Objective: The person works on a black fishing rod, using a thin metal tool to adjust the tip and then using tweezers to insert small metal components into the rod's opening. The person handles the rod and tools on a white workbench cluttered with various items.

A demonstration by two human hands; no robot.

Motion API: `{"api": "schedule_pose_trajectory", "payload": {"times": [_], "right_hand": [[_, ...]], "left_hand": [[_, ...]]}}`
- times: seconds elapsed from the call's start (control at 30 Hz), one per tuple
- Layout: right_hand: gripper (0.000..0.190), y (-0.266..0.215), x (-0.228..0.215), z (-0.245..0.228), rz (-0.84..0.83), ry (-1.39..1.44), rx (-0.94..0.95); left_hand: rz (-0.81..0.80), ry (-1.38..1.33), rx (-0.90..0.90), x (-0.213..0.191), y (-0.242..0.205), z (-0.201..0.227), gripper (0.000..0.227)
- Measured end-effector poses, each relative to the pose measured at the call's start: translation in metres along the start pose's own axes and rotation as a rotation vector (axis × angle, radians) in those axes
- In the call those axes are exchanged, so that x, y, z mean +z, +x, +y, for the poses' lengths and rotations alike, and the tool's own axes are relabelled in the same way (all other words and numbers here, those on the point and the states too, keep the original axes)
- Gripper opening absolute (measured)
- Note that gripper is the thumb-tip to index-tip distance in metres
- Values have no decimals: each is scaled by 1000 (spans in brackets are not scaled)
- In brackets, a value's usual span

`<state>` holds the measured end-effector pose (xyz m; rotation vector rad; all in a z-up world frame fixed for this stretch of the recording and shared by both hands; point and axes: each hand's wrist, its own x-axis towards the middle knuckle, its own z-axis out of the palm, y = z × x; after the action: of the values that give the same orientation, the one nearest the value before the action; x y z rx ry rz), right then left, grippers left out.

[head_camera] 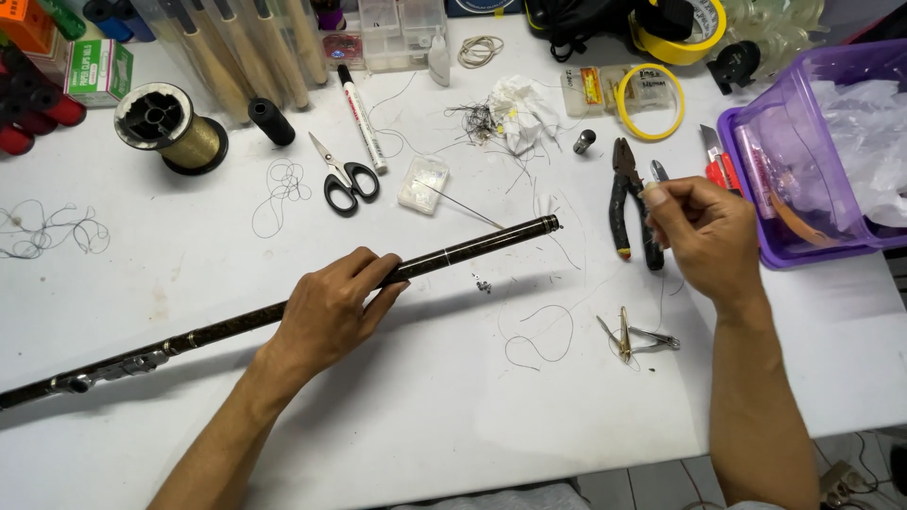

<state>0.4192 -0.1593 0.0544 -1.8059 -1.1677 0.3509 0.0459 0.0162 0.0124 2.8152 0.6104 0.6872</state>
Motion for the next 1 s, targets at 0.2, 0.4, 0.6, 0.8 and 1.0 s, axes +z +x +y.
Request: {"api": "schedule_pose_trajectory", "payload": {"times": [0.2, 0.4, 0.6, 0.8, 1.0], "right_hand": [[35, -4, 37, -21, -205, 190, 161], [65, -2, 58, -25, -284, 529, 460], [57, -14, 69, -26, -271, 757, 591], [48, -30, 80, -24, -260, 837, 634], [38, -36, 88, -20, -294, 824, 662]], "left_hand": [[-55, -62, 25, 3, -1, -1, 25], [-181, 54, 21, -22, 7, 5, 26], [-321, 110, 14, -59, 21, 9, 23], [-475, 160, -11, -73, 26, 10, 26], [-578, 195, -34, -82, 29, 11, 28]]}}
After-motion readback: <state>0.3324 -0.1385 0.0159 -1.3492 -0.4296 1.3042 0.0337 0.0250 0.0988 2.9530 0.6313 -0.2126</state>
